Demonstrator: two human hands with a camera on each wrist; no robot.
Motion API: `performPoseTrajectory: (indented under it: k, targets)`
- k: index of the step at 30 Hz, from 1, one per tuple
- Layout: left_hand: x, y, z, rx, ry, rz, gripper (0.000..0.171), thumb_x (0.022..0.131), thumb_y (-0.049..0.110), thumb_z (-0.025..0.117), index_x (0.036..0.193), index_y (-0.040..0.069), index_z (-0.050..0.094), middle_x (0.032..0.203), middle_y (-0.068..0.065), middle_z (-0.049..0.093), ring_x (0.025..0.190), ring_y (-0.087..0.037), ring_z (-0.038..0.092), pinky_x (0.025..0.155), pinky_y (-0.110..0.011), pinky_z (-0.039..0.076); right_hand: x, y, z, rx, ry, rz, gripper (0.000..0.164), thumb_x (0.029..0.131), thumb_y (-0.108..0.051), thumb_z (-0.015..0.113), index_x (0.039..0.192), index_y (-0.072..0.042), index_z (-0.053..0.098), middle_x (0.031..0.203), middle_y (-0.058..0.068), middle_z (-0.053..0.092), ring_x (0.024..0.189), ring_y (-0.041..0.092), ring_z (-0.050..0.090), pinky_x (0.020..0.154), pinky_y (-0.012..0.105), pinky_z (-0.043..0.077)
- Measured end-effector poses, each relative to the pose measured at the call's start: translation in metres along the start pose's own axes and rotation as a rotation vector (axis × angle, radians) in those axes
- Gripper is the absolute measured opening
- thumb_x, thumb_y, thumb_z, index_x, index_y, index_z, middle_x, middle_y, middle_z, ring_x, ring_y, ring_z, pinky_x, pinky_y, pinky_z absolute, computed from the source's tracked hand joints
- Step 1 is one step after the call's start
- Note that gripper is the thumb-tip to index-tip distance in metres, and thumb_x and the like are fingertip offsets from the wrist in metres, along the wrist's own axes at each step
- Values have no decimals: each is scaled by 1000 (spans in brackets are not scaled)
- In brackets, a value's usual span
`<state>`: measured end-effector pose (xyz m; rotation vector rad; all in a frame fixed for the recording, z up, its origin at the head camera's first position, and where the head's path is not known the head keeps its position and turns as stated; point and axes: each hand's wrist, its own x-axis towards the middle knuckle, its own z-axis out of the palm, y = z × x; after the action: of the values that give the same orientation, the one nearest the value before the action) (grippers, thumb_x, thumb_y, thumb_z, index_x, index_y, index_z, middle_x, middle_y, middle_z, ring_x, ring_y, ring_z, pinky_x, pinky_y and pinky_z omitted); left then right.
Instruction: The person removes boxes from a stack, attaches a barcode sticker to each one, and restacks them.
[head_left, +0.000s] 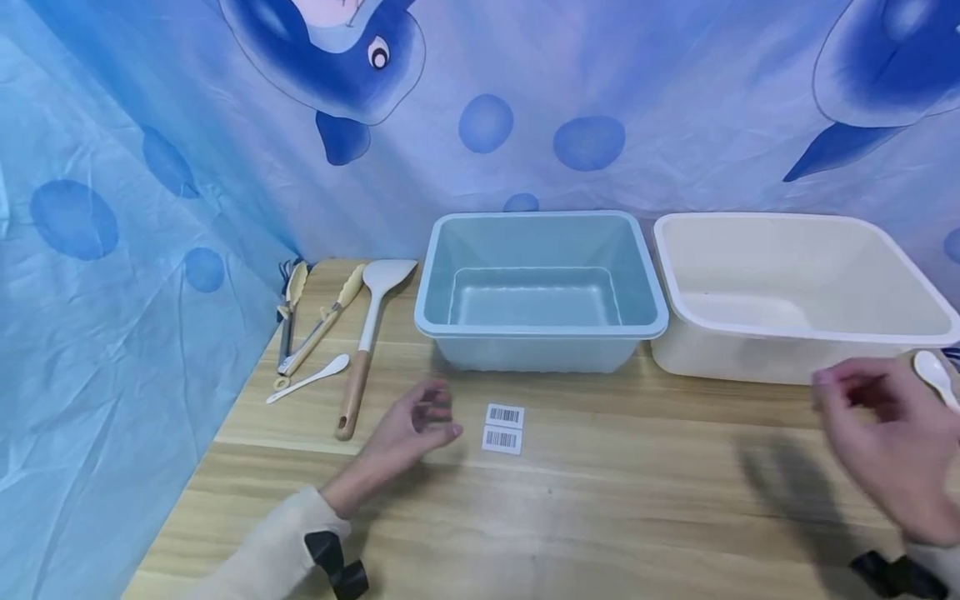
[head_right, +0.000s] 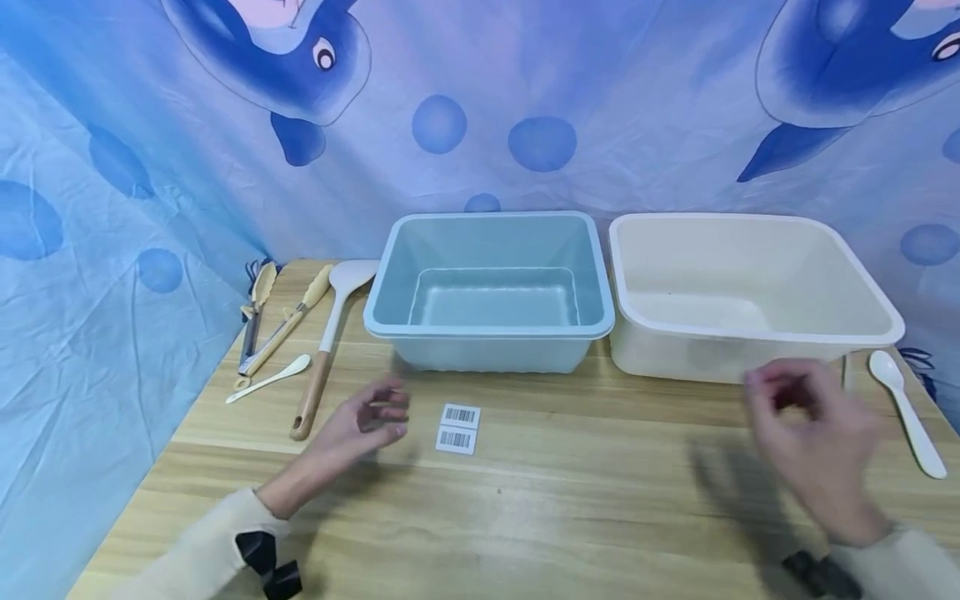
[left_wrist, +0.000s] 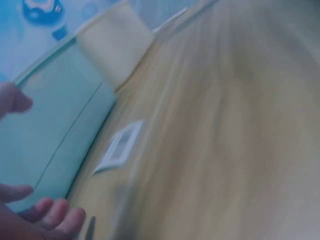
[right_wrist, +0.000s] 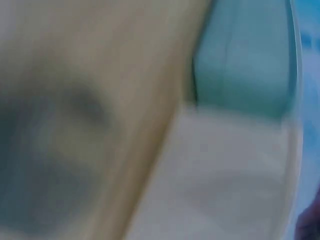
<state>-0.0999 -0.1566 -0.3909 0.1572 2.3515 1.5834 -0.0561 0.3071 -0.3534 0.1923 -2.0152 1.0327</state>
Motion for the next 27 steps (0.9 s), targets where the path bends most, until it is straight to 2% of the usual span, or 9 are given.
performPoseTrajectory:
  k: [1,2,4,9,12,16,18,21,27]
  targets:
    - [-3,0,6,-19,-8,-9,71,80,17,74,141,2,41,133,-20,53,118,-34,57,97,-43,51,-7,-7,9,31,-54,-48,3,80,4,64,79,7,64,78,-26,60,65,-16,52,62,-1,40]
    - [-5,0,12,-35,-15,-16,72,79,16,75,141,2,40,133,-20,53,119,-35,57,98,-43,50,-14,-14,18,37,-111,-73,10,80,2,67,82,11,63,78,-22,63,66,-16,54,62,0,42]
    - [-7,-1,21,-71,-35,-19,74,79,14,75,142,0,38,134,-22,52,121,-36,55,100,-43,49,-26,-27,37,47,-223,-69,12,77,5,71,86,10,64,80,-13,67,70,-16,57,62,2,46]
    - [-7,0,37,-157,-74,8,74,79,5,73,142,-4,35,137,-27,48,125,-41,50,102,-42,48,-48,-57,81,95,-509,153,27,76,7,75,101,1,65,89,11,72,79,-6,64,65,12,54]
    - [-7,1,42,-195,-81,25,73,79,1,72,141,-6,36,137,-29,46,126,-43,49,102,-42,48,-54,-68,106,141,-648,318,29,83,-6,74,110,1,64,101,17,72,85,7,70,71,17,56]
    - [-6,3,46,-221,-72,10,73,78,1,71,141,-5,37,137,-29,47,125,-42,50,101,-41,49,-57,-74,140,192,-795,506,39,86,-14,72,120,1,60,111,19,68,94,22,70,76,20,57]
    - [-6,2,48,-225,-74,-6,74,78,3,71,142,-3,36,138,-28,46,126,-41,50,101,-40,49,-59,-75,155,219,-836,575,40,86,-13,72,121,2,59,112,19,68,96,24,70,77,22,57]
    - [-6,2,50,-226,-85,-21,75,79,6,71,144,-2,35,140,-26,46,127,-40,50,101,-40,49,-61,-75,173,235,-844,647,37,85,-12,71,118,3,61,109,18,68,95,24,70,78,24,58]
    - [-6,1,51,-223,-87,-25,73,80,8,70,144,0,36,141,-24,46,128,-38,49,100,-40,49,-61,-75,188,251,-830,692,32,83,-8,73,112,1,65,104,15,71,92,24,71,78,28,58]
